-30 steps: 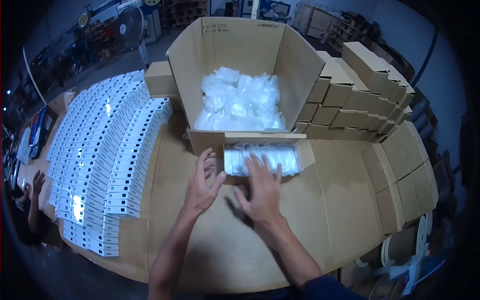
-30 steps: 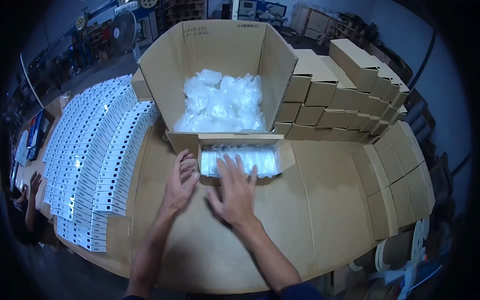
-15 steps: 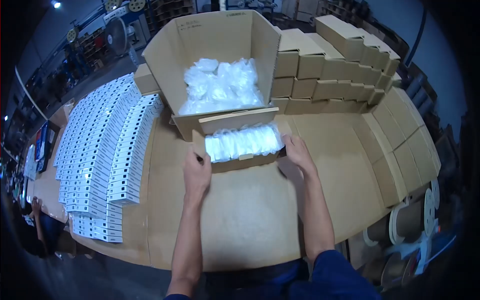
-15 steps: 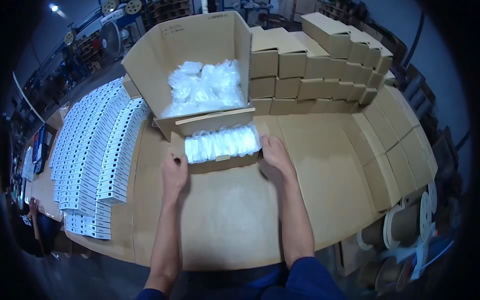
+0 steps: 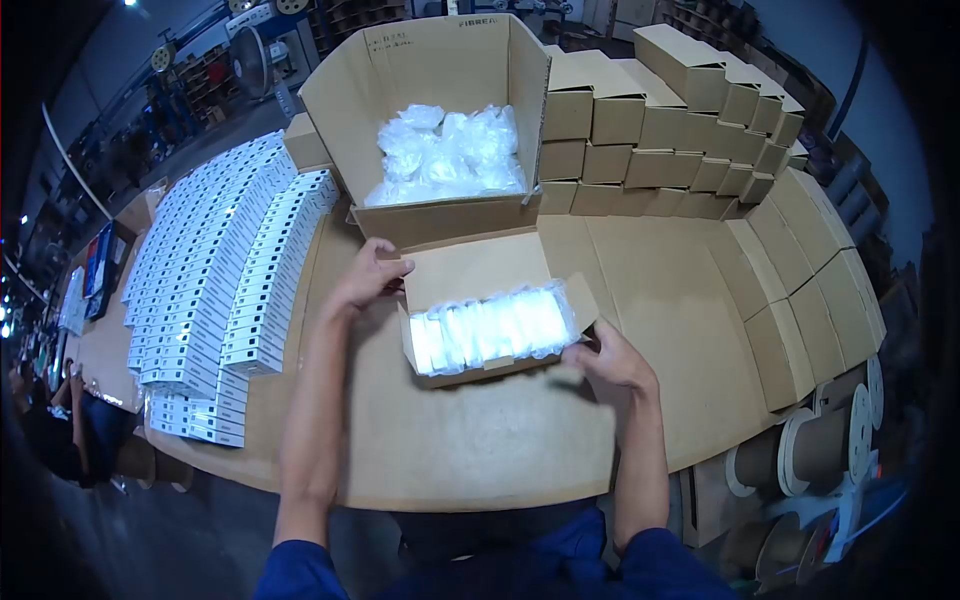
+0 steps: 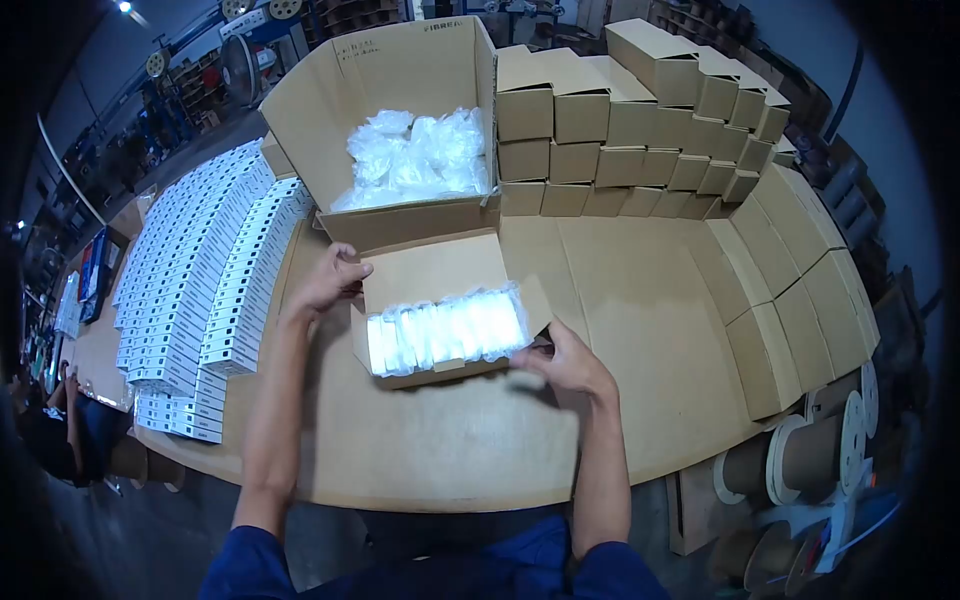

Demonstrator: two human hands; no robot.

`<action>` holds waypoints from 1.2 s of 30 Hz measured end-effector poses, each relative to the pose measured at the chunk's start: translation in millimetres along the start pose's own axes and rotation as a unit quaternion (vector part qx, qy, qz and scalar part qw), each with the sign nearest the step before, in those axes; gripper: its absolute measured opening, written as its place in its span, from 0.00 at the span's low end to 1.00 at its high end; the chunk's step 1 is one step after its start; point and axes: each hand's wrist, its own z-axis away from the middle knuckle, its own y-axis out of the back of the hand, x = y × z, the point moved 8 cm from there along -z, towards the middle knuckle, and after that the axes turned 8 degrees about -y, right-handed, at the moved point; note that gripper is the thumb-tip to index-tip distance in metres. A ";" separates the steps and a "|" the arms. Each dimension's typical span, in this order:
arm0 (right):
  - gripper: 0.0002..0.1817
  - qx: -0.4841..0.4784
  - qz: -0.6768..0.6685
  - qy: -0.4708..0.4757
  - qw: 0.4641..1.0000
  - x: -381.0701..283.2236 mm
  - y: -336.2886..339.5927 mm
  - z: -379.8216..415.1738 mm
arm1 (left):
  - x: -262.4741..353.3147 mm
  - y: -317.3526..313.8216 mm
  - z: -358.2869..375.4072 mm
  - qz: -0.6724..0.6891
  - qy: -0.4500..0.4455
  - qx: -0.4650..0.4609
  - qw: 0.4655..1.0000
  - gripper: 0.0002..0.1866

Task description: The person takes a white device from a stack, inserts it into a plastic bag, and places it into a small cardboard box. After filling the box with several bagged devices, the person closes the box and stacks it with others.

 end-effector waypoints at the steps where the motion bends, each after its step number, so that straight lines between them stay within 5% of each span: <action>1: 0.43 0.025 0.028 0.044 0.998 -2.3 -1.0 -3.2 | -24.8 0.5 2.7 0.043 -0.024 0.054 0.997 0.14; 4: 0.61 0.030 0.091 0.107 0.990 -9.0 -12.3 -19.1 | -64.3 -25.1 22.4 0.119 -0.063 0.098 0.986 0.11; 7: 0.60 -0.047 -0.116 -0.085 0.988 -3.4 -28.5 -25.1 | -79.1 -47.9 50.2 0.260 -0.090 0.099 0.956 0.21; 8: 0.57 -0.017 -0.024 0.014 0.999 0.9 -22.7 -36.6 | -74.1 -55.8 62.2 0.317 -0.090 0.095 0.940 0.25; 9: 0.55 0.032 0.070 0.107 0.991 5.0 -17.0 -44.9 | -56.7 -63.6 78.6 0.294 -0.152 0.073 0.941 0.30; 13: 0.56 0.049 0.207 0.120 0.970 -21.3 -20.1 -35.6 | 1.1 -77.6 126.6 0.030 -0.229 0.011 0.973 0.67; 15: 0.56 0.037 0.199 0.111 0.973 -27.1 -26.5 -33.3 | 17.0 -80.2 134.7 -0.287 -0.283 0.000 0.915 0.76; 16: 0.56 0.047 0.212 0.118 0.969 -34.7 -29.6 -31.6 | 21.6 -82.8 131.2 -0.294 -0.269 0.001 0.917 0.81; 23: 0.50 0.114 0.228 0.112 0.961 -44.1 -40.1 -27.4 | 27.6 -87.1 109.8 -0.286 -0.128 -0.017 0.949 0.74; 36: 0.53 0.131 0.295 0.035 0.946 -53.3 -51.7 -22.8 | 36.5 -92.1 105.5 -0.316 -0.099 0.042 0.943 0.76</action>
